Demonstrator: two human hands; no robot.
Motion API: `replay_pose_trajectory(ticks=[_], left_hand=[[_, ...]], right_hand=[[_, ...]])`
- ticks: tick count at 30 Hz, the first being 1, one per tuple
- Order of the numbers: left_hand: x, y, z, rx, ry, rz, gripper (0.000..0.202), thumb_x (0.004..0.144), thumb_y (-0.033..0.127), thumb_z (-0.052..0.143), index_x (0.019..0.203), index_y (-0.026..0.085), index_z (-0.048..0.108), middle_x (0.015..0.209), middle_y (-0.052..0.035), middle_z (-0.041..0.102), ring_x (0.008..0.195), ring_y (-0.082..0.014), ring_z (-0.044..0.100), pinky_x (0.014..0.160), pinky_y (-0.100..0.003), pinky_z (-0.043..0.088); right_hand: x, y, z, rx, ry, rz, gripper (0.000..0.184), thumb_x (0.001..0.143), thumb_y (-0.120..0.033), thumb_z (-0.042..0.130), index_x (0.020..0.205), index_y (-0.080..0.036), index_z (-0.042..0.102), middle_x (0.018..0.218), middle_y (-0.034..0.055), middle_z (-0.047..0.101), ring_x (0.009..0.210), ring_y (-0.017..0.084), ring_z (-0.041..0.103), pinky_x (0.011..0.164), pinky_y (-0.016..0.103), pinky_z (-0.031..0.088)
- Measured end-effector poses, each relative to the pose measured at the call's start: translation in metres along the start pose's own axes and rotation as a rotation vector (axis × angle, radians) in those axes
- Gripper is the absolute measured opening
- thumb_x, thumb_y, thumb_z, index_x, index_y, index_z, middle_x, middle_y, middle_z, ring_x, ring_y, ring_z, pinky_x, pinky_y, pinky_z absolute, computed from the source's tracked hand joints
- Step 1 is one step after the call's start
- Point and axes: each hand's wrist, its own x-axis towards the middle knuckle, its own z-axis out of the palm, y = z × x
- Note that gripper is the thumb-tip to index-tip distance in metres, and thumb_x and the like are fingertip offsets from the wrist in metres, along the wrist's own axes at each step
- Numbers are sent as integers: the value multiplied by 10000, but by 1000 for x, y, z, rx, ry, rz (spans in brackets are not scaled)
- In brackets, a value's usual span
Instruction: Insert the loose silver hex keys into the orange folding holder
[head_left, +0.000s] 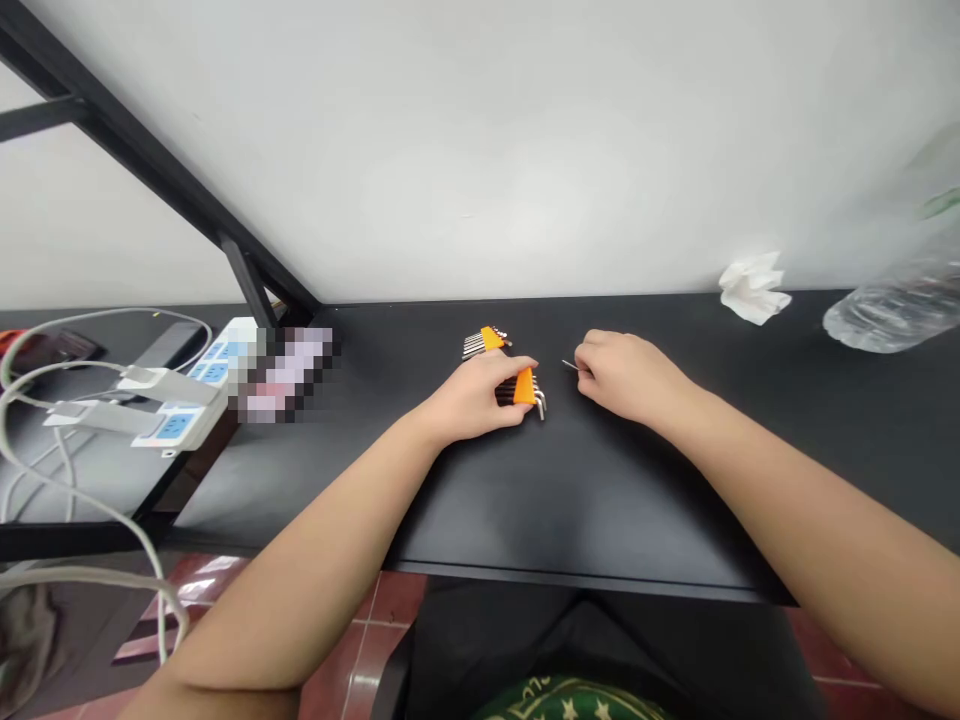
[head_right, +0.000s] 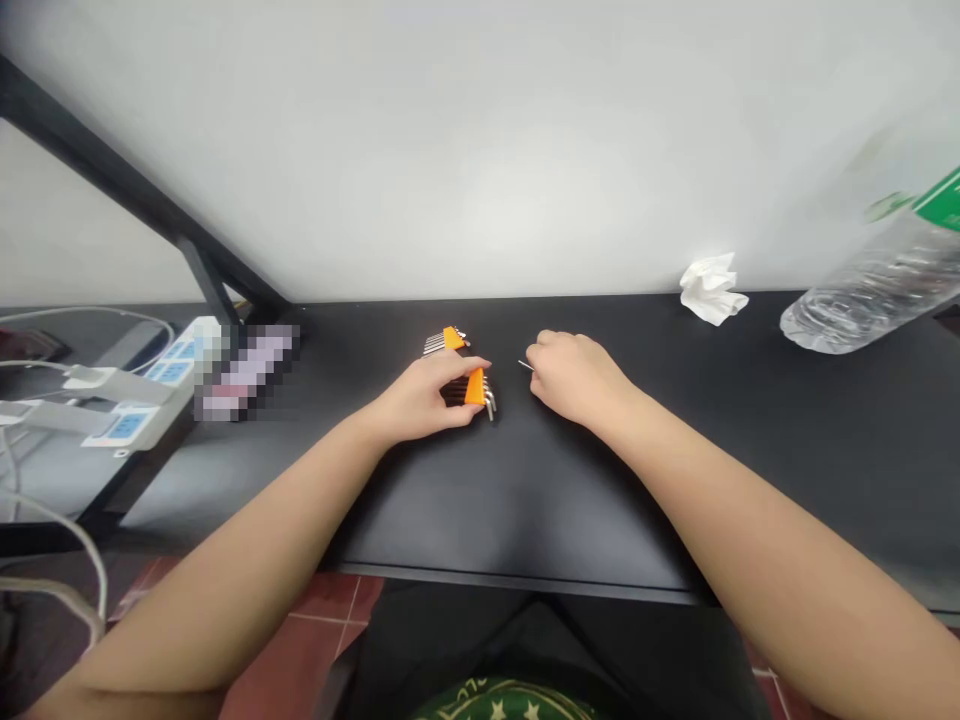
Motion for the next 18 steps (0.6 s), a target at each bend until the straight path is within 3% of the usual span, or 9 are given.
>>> replay_pose_trajectory(ticks=[8,14,18], left_hand=[[1,3,0,14,-5,-24,532,822,289,729,1345,214,668,1036,-57,717,936,-220,676,876,-345,540],[2,4,0,6,0,-8,529,809,274,724,1331,205,673,1039,-56,727,935,-222,671,876,-350,533],[2,4,1,-5,4,2,523,807,265,716,1323,194,676,1044,-61,727,949,-225,672,884,-350,535]], right_hand=[[-3,-5,3,26,140,-120,154,941,-136,543,875,-176,677,1039,102,683,884,223,570,753,339,389],[-3,-16,-2,39,156,-202,140,939,-124,556,858,-179,656,828,80,680,879,242,542,743,347,357],[-4,-16,0,68,143,-228,154,969,-143,548,885,-175,674,834,73,666,839,221,546,691,327,337]])
